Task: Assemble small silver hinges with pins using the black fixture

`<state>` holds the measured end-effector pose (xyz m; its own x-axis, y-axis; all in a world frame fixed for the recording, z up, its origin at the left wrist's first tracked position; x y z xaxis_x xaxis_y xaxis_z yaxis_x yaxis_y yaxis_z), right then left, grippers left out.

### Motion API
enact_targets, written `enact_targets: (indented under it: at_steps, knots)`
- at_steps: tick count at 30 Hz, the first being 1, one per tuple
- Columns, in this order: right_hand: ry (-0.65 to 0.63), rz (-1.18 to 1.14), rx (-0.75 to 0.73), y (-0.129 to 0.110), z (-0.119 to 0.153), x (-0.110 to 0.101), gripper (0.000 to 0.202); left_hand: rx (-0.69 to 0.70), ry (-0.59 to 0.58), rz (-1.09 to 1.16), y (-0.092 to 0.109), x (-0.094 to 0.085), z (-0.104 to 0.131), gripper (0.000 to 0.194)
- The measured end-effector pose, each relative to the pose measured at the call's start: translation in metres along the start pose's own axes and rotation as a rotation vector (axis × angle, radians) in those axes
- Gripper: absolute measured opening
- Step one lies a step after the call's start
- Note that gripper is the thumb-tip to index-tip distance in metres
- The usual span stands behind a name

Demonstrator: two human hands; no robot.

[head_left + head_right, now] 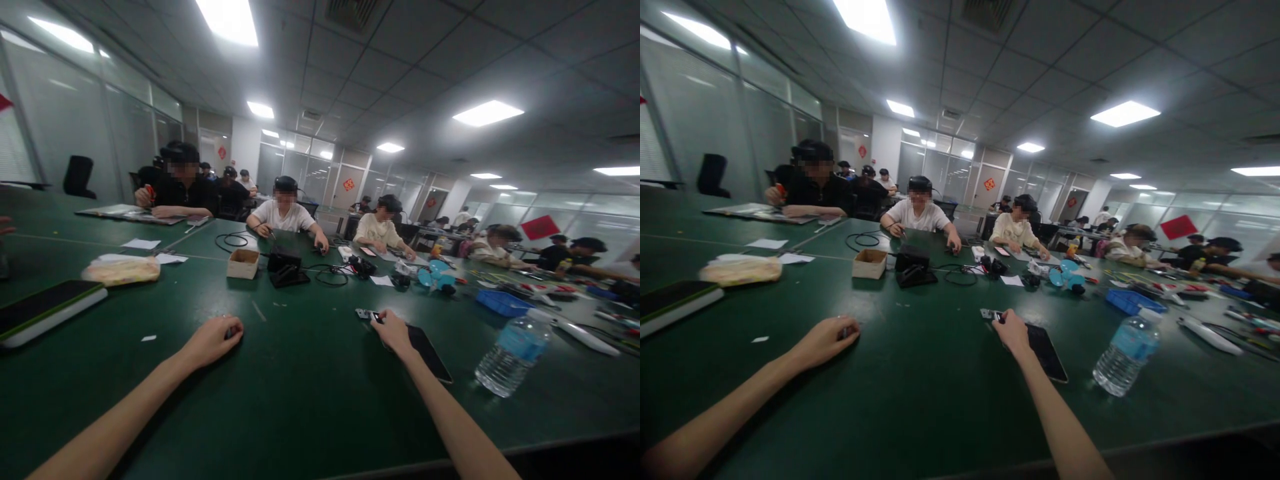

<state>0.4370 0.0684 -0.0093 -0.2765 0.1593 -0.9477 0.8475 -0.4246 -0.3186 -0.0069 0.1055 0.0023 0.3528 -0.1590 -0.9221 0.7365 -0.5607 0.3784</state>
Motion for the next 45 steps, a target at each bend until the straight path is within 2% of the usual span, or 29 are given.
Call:
enact_targets:
  at_steps: [4,12,16,19,23,26,33,45]
  knots:
    - [-0.006,0.069,0.006,0.009,-0.026,0.003,0.031,0.008,-0.005,-0.026,0.002,0.001,0.001,0.027]
    - [-0.06,0.229,-0.049,0.009,-0.066,0.005,0.027,-0.029,-0.024,-0.046,-0.002,0.005,0.0,0.027]
    - [-0.04,0.293,-0.079,0.005,-0.072,0.005,0.03,-0.023,-0.023,-0.029,-0.005,0.007,-0.002,0.025]
    - [-0.008,0.332,-0.168,-0.006,-0.072,0.005,0.034,-0.024,-0.035,-0.02,-0.008,0.009,-0.004,0.024]
    - [-0.027,0.381,-0.32,-0.024,-0.073,0.014,0.026,-0.031,-0.034,-0.026,-0.01,0.011,-0.005,0.023]
    - [-0.053,0.415,-0.374,-0.028,-0.076,0.02,0.02,-0.035,-0.037,-0.026,-0.01,0.011,-0.006,0.024]
    - [-0.055,0.477,-0.422,-0.026,-0.087,0.021,0.022,-0.04,-0.051,-0.032,-0.008,0.01,-0.005,0.025]
    - [-0.095,0.46,-0.438,-0.023,-0.112,0.028,0.013,-0.051,-0.054,-0.028,-0.008,0.01,-0.005,0.025]
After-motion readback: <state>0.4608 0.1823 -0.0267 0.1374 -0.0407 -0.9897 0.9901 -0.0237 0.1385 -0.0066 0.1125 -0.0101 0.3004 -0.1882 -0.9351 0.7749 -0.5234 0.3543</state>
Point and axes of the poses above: each hand's wrist, its own z-axis away from the middle knuckle, its own x-axis out of the palm, y = z × x, the point moved 9 cm from there along -z, towards the middle knuckle, and after that the axes turned 9 degrees about -y, right-handed, at the moved point
